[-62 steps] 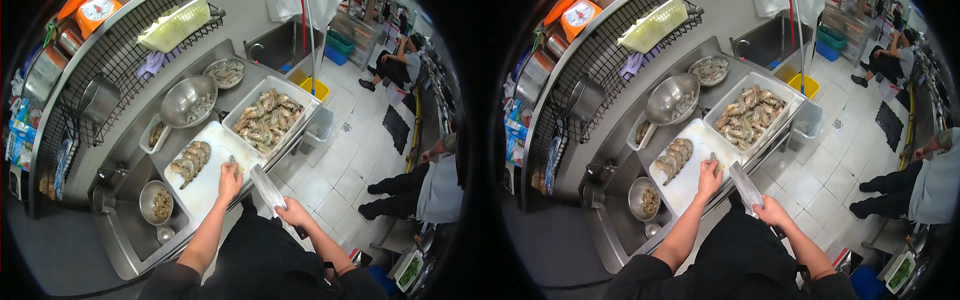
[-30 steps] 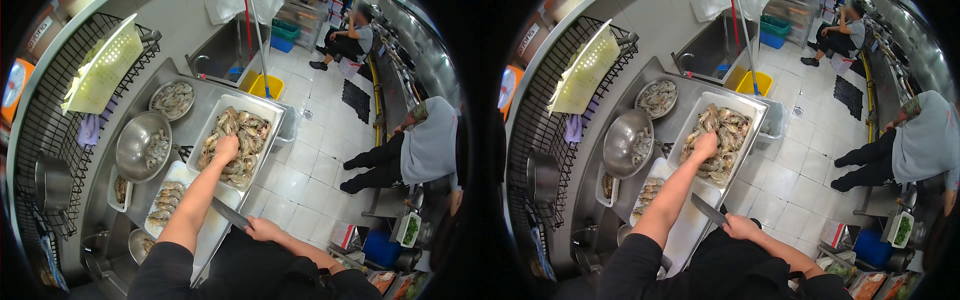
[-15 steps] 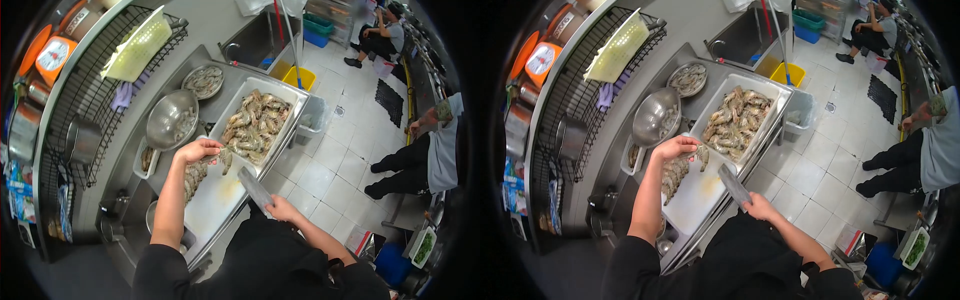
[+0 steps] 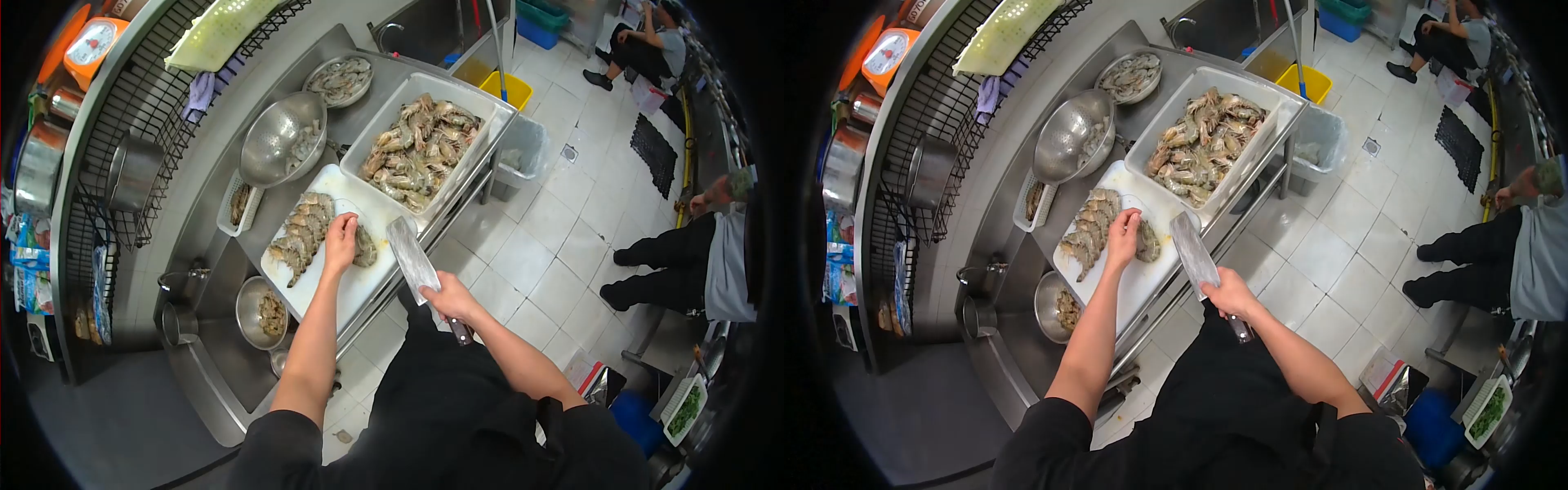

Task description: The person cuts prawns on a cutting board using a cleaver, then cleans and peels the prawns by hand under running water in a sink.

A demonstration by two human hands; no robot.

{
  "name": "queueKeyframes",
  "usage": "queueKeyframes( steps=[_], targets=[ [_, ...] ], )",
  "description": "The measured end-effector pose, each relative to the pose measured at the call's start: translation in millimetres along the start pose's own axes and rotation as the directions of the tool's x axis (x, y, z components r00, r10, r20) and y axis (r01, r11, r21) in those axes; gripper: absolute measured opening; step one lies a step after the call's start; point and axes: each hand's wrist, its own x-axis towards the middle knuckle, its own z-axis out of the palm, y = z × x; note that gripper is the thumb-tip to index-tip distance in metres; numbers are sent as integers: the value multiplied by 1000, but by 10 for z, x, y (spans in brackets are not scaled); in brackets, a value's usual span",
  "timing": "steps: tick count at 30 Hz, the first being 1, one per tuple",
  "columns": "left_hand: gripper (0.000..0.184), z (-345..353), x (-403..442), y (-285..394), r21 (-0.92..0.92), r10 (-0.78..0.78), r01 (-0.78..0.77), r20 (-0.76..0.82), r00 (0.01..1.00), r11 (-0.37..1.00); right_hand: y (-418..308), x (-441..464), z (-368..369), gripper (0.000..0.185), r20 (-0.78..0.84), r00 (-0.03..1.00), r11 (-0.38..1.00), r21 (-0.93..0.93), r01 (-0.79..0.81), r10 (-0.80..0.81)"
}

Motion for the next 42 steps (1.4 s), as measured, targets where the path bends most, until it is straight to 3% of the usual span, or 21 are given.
queueKeyframes(
  steps=[2, 5, 6, 9, 15, 16, 18, 19, 22, 24, 29, 33, 35, 39, 42],
  targets=[
    [23, 154, -87, -68, 202, 177, -142, -170, 969, 969, 115, 98, 88, 32, -1, 1000, 998, 63, 22, -22],
    [23, 371, -259, 57, 314, 133, -44, -266, 955, 948, 46, 113, 172, 33, 0, 1000, 994, 102, 25, -25],
    [25, 455, -283, 35, 339, 205, -78, -358, 911, 938, 58, 144, 211, 33, -11, 999, 992, 120, 35, -34],
    [26, 500, -347, 86, 456, 229, -25, -397, 889, 890, 36, 206, 259, 33, -20, 999, 992, 120, 27, -25],
    [29, 563, -390, 48, 411, 117, 116, -501, 858, 904, -32, 255, 290, 33, -7, 1000, 987, 158, 14, -13],
    [29, 569, -375, -15, 413, 112, 120, -495, 862, 903, -36, 270, 290, 34, 3, 1000, 989, 146, 5, -6],
    [29, 558, -313, -98, 586, 338, 19, -493, 802, 810, -39, 276, 301, 35, 13, 1000, 991, 133, -8, 7],
    [29, 554, -300, -120, 584, 334, 22, -494, 803, 811, -48, 281, 307, 35, 18, 1000, 994, 106, -9, 8],
    [25, 535, -284, -84, 545, 314, -31, -435, 844, 838, -49, 292, 334, 34, 10, 1000, 996, 84, -2, 1],
    [23, 539, -291, -32, 364, 70, 104, -433, 898, 926, -8, 315, 366, 33, -1, 1000, 996, 89, 5, -5],
    [22, 542, -299, 18, 450, 94, 103, -396, 913, 887, 223, 304, 489, 38, -101, 989, 989, -115, 98, -110],
    [23, 542, -317, 29, 465, 80, 118, -385, 920, 877, 407, 87, 541, 38, -128, 980, 983, -120, 136, -151],
    [23, 525, -306, 76, 455, 16, 157, -353, 935, 877, 331, 263, 553, 39, -159, 956, 965, -126, 230, -248],
    [24, 515, -323, 104, 418, -61, 210, -343, 937, 884, 57, 474, 576, 38, -155, 975, 981, -140, 136, -157],
    [24, 526, -323, 81, 410, -52, 203, -350, 935, 889, 393, 142, 717, 39, -181, 956, 969, -130, 210, -232]
  ],
)
